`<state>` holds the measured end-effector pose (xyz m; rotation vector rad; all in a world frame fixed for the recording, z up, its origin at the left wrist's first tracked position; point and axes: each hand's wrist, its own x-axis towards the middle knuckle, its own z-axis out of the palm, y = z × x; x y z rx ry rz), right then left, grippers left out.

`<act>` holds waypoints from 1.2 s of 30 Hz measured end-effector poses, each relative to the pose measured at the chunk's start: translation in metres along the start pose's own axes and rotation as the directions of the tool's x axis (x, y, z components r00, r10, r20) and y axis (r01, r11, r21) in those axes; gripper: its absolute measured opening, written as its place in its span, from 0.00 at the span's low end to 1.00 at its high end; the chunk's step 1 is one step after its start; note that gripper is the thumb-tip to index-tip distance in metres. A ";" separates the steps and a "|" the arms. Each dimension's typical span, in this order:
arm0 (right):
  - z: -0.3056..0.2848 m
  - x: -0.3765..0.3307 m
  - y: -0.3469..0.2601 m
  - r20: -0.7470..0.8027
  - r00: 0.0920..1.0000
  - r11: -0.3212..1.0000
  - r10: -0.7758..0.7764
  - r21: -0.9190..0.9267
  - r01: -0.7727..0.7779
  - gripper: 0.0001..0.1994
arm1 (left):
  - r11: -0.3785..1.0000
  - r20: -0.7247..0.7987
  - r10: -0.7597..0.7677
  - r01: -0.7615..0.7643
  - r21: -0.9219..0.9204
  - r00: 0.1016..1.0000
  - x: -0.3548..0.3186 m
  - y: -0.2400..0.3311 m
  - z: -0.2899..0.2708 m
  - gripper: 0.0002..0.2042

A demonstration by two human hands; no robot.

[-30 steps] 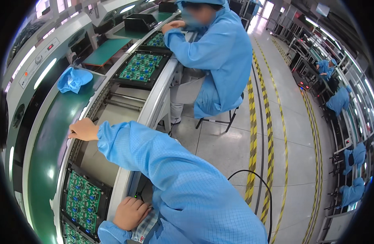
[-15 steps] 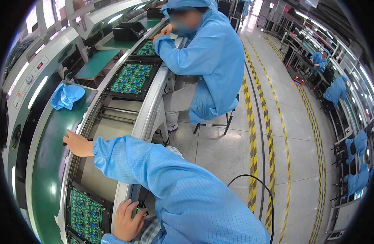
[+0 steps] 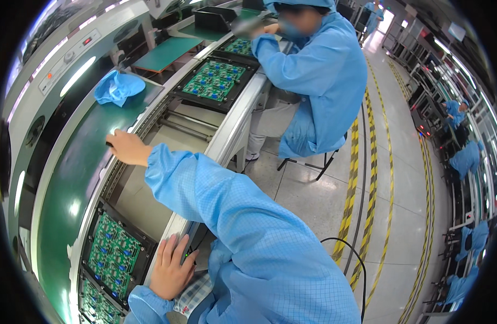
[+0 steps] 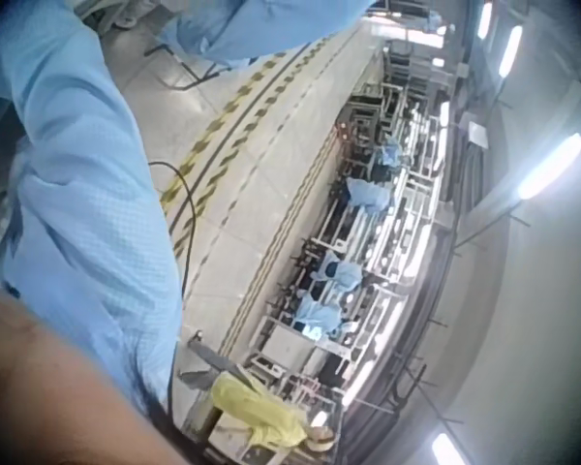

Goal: Inspecting and marking components on printed circuit boards on an assembly line.

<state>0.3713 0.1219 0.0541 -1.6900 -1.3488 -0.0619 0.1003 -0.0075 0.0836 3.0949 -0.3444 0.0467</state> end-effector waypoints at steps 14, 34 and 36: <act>-0.015 0.012 0.042 -0.193 0.948 0.961 0.253 -0.064 -0.269 0.10 | 0.976 0.043 0.143 -0.148 0.162 0.989 -0.023 -0.003 0.004 0.13; -0.052 0.002 0.126 -0.365 0.864 0.734 0.348 -0.468 -0.493 0.15 | 0.970 0.006 0.229 -0.228 0.084 0.974 0.008 -0.006 0.011 0.13; -0.066 -0.005 0.133 -0.339 0.831 0.618 0.442 -0.557 -0.556 0.16 | 0.955 -0.011 0.284 -0.282 0.091 0.959 0.027 -0.005 0.007 0.13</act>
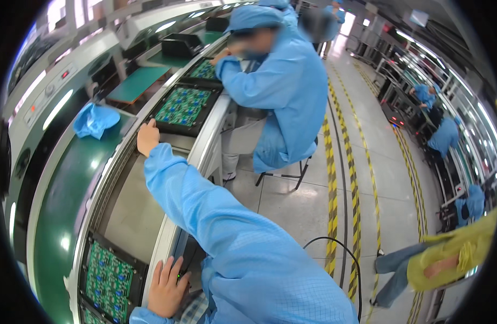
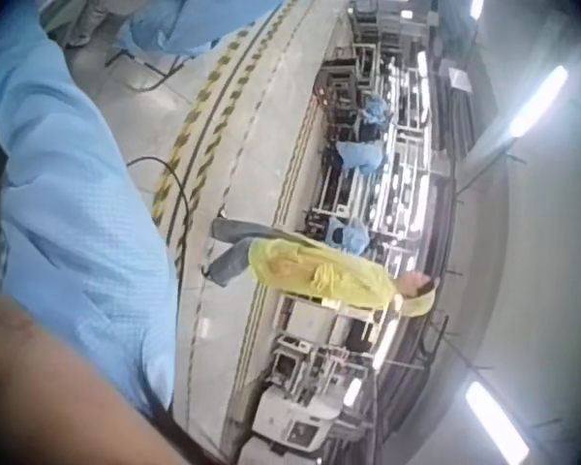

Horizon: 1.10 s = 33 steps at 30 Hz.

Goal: Inspecting and marking components on printed circuit boards on an assembly line.

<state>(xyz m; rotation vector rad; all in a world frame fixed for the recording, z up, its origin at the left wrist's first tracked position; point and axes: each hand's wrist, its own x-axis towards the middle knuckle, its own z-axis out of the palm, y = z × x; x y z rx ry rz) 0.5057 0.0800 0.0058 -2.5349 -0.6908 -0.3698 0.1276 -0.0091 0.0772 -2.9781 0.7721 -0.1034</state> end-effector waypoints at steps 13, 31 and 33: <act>-0.028 0.004 0.002 -0.024 0.995 0.981 0.100 -0.162 -0.103 0.18 | 0.999 0.020 -0.023 0.024 -0.037 1.000 0.000 0.003 -0.001 0.15; -0.023 0.004 -0.011 -0.053 0.998 0.960 0.020 -0.277 -0.034 0.13 | 0.979 0.092 -0.161 0.171 -0.111 0.983 -0.021 0.023 -0.031 0.18; -0.027 0.005 -0.003 -0.057 0.998 0.960 0.024 -0.278 -0.039 0.12 | 0.978 0.087 -0.158 0.168 -0.122 0.984 -0.017 0.023 -0.034 0.18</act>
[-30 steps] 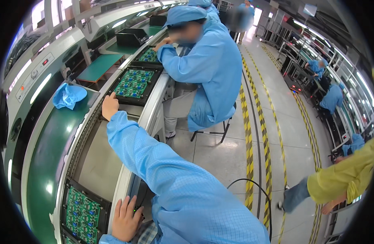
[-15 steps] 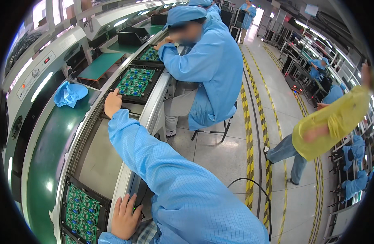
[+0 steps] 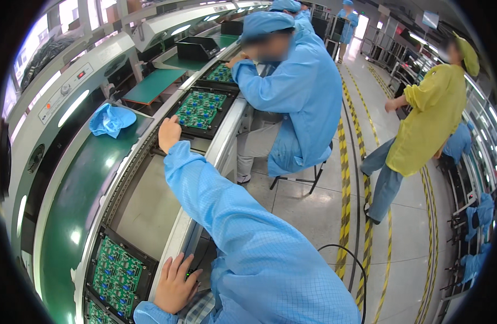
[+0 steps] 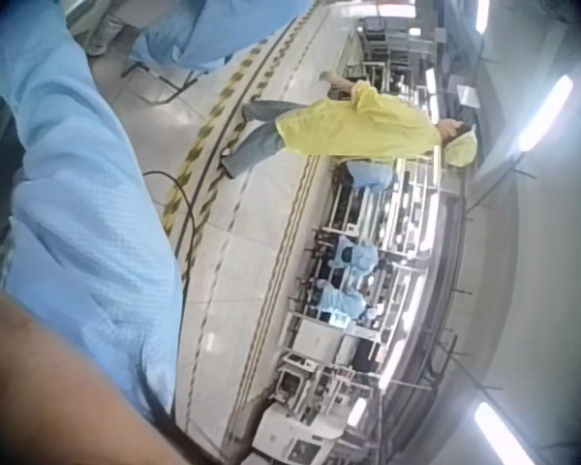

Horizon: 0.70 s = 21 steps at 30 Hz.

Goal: Inspecting and marking components on printed circuit boards on an assembly line.

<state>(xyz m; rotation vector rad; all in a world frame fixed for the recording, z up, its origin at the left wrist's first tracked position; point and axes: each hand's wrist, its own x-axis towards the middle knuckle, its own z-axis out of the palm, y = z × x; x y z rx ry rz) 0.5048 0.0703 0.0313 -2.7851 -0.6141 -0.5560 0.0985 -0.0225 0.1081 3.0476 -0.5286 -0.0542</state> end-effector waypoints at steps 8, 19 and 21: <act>-0.005 -0.011 -0.019 0.038 0.992 0.986 -0.118 -0.116 0.122 0.10 | 1.000 0.007 0.002 -0.002 -0.009 1.000 -0.001 -0.002 -0.003 0.17; -0.052 -0.073 -0.072 0.105 0.920 0.923 -0.378 -0.036 0.383 0.06 | 1.000 -0.016 0.013 -0.013 -0.005 1.000 -0.015 -0.002 0.004 0.15; -0.059 -0.086 -0.081 0.130 0.905 0.912 -0.406 -0.005 0.410 0.06 | 1.000 -0.038 0.008 -0.008 0.004 0.999 -0.019 0.000 0.006 0.14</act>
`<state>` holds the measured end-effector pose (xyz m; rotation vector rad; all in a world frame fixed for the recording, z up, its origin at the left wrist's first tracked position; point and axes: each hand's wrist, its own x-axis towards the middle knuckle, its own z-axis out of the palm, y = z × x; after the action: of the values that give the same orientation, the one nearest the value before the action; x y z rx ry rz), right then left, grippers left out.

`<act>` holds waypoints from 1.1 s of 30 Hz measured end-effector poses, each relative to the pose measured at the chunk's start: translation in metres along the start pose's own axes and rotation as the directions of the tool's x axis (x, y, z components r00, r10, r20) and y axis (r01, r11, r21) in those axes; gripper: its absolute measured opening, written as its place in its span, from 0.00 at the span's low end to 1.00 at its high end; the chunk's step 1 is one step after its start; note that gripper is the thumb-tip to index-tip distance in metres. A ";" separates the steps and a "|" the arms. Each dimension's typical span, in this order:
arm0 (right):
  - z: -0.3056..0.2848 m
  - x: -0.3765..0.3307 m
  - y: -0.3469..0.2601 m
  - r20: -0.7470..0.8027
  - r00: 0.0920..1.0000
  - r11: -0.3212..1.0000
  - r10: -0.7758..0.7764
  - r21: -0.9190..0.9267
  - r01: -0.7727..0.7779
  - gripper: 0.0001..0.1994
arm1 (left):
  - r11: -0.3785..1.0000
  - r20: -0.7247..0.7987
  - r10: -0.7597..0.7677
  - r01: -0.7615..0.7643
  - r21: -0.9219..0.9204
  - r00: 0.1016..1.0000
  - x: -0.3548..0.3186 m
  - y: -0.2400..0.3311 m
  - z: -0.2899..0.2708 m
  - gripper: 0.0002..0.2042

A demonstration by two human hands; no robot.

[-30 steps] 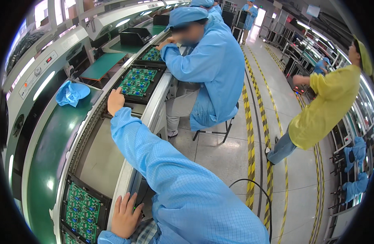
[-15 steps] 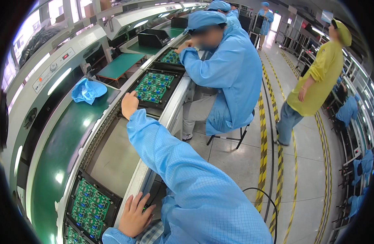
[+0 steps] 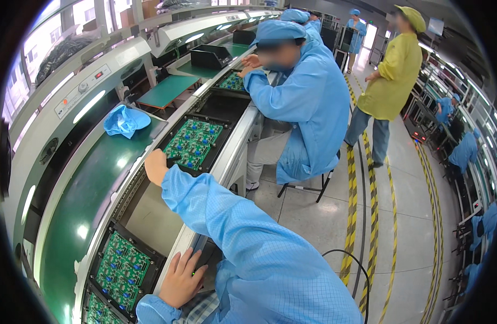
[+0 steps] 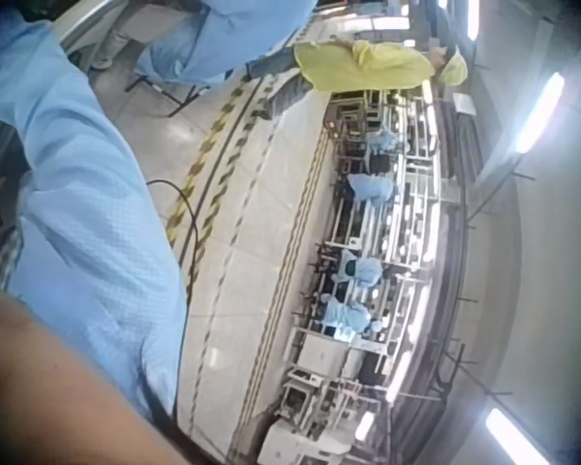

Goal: Inspecting and marking components on printed circuit boards on an assembly line.

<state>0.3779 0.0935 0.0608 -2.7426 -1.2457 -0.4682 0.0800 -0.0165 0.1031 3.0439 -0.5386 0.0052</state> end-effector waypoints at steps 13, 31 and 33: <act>-0.032 -0.037 -0.053 0.074 0.991 0.993 -0.111 -0.021 0.113 0.07 | 0.995 -0.140 -0.097 0.101 0.018 0.985 -0.021 0.010 0.007 0.18; -0.015 -0.026 -0.074 0.184 0.981 0.997 -0.068 -0.010 0.071 0.11 | 0.896 -0.271 -0.413 0.441 0.048 0.869 -0.043 0.005 0.011 0.30; -0.021 -0.028 -0.072 0.203 0.970 0.991 -0.131 0.025 0.129 0.11 | 0.913 -0.280 -0.387 0.407 0.015 0.879 -0.047 0.003 0.012 0.30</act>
<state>0.3015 0.1167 0.0692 -2.7677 -1.4760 -0.1904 0.0346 -0.0036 0.0902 3.0854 0.1145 0.4284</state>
